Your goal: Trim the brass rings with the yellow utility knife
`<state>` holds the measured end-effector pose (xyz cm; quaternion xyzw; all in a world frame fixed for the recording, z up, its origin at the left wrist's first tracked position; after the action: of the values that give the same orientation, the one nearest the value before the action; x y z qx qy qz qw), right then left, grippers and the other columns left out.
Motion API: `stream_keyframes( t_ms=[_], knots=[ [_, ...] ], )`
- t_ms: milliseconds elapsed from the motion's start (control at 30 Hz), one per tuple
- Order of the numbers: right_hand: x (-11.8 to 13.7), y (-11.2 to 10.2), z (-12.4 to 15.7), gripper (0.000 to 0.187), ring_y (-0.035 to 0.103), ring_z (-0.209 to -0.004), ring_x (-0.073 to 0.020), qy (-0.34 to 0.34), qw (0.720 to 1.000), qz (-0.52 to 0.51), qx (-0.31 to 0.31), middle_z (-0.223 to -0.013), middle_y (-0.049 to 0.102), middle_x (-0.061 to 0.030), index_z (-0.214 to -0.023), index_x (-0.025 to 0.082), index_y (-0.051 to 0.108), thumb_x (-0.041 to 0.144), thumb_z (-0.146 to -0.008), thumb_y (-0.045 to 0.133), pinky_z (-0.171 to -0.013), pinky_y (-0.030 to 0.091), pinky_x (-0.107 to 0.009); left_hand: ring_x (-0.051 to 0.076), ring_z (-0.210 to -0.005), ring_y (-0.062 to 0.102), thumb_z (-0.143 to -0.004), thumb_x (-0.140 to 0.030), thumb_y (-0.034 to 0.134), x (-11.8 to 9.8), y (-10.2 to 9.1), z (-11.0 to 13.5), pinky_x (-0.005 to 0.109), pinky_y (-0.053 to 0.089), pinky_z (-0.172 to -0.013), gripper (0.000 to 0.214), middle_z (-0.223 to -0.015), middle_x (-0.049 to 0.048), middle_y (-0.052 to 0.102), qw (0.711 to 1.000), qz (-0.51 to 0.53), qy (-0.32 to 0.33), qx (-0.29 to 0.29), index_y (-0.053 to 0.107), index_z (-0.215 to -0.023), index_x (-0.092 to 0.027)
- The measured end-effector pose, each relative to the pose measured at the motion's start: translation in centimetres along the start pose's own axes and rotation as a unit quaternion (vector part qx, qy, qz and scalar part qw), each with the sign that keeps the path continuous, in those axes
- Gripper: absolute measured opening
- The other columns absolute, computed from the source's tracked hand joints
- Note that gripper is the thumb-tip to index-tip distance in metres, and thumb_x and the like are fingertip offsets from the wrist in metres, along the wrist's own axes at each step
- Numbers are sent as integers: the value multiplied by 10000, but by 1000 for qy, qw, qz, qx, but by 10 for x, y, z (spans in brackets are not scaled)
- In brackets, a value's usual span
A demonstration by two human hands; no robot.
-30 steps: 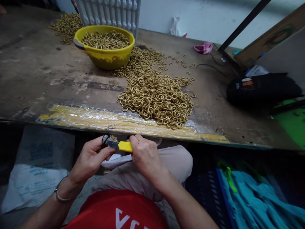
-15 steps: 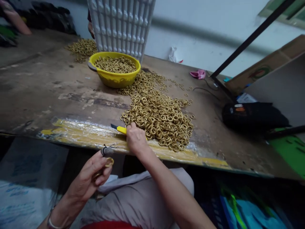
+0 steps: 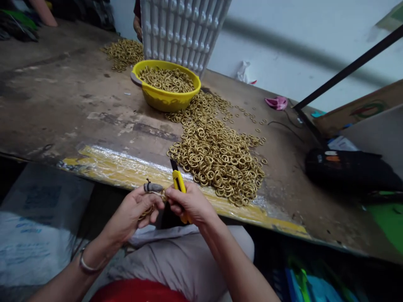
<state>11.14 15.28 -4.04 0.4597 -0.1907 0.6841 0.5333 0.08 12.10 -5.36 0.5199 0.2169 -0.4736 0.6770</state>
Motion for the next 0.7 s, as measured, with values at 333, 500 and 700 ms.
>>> stream_keyframes(
  t_ms=[333,500,700],
  knots=[
    [10,27,28,411,306,-396,-34,-56,995,73,38,-480,414,86,-712,175,513,539,-777,694,-376,213,-172,26,-339,398,-718,-486,791,18,2,6,105,238,-316,416,-502,-62,534,994,-3,-86,64,552,-800,-156],
    [12,31,46,390,303,-452,-41,-117,990,79,18,-526,403,70,-693,161,530,501,-852,638,-417,225,-187,28,-327,368,-741,-524,761,16,12,15,114,235,-320,427,-467,-63,514,993,4,-64,101,560,-798,-151],
    [10,10,60,271,424,-530,-78,-168,982,54,-73,-612,521,37,-845,166,642,437,-845,661,-521,354,-208,30,-376,421,-791,-446,741,8,30,24,117,246,-331,360,-603,-25,586,995,37,-37,89,609,-920,-137]
  ],
)
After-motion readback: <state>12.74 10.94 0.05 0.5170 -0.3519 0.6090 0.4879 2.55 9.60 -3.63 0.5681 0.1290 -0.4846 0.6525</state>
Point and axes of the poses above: each hand's wrist, its own z-axis away from the middle knuckle, its own y-axis out of the palm, x = y × z, the point moved 9 cm from there along -z, towards the middle knuckle
